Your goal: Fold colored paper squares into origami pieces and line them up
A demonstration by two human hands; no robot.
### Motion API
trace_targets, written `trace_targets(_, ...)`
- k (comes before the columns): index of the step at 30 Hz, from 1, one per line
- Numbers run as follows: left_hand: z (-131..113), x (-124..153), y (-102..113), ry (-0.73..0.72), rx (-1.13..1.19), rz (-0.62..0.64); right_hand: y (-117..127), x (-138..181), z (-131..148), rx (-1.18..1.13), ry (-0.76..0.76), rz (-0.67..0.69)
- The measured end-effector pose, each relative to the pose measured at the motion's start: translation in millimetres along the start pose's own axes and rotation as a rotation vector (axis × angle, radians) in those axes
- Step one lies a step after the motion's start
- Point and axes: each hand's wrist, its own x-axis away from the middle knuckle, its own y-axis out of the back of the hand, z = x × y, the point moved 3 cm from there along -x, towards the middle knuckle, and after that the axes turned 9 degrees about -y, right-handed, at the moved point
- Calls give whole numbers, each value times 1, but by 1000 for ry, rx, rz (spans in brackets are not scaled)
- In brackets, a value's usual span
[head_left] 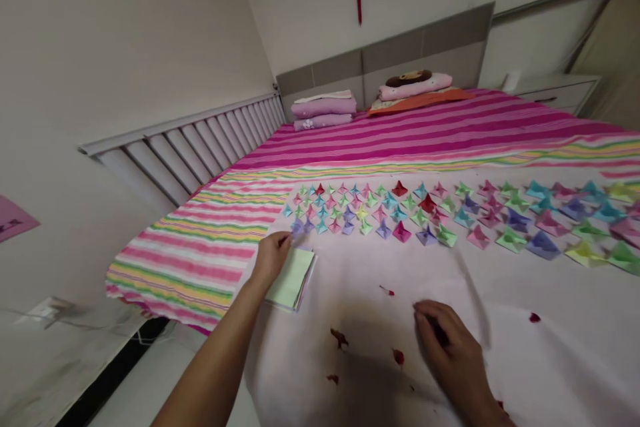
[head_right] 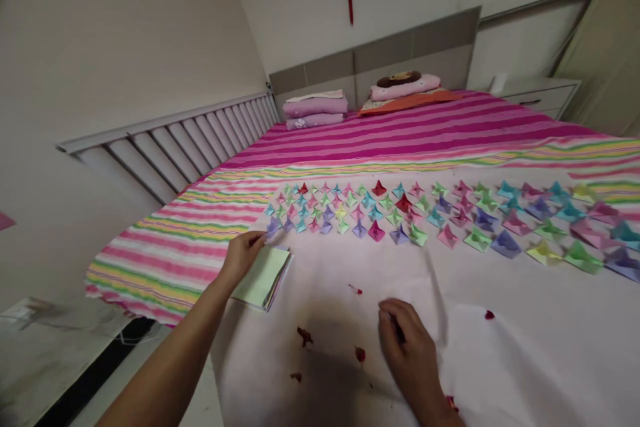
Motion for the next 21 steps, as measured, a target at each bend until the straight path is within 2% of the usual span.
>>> trace_targets(4, 36, -29, 10, 131, -108, -13, -2, 0, -4, 25, 5, 1)
trace_targets(8, 57, -46, 3, 230, -177, 44, -4, 2, -6, 48, 20, 9)
trace_targets(15, 73, -58, -19, 318, -254, 119, -3, 1, -7, 71, 40, 8)
trace_targets(21, 75, -64, -28, 313, -292, 162, -6, 3, -11, 86, 55, 15)
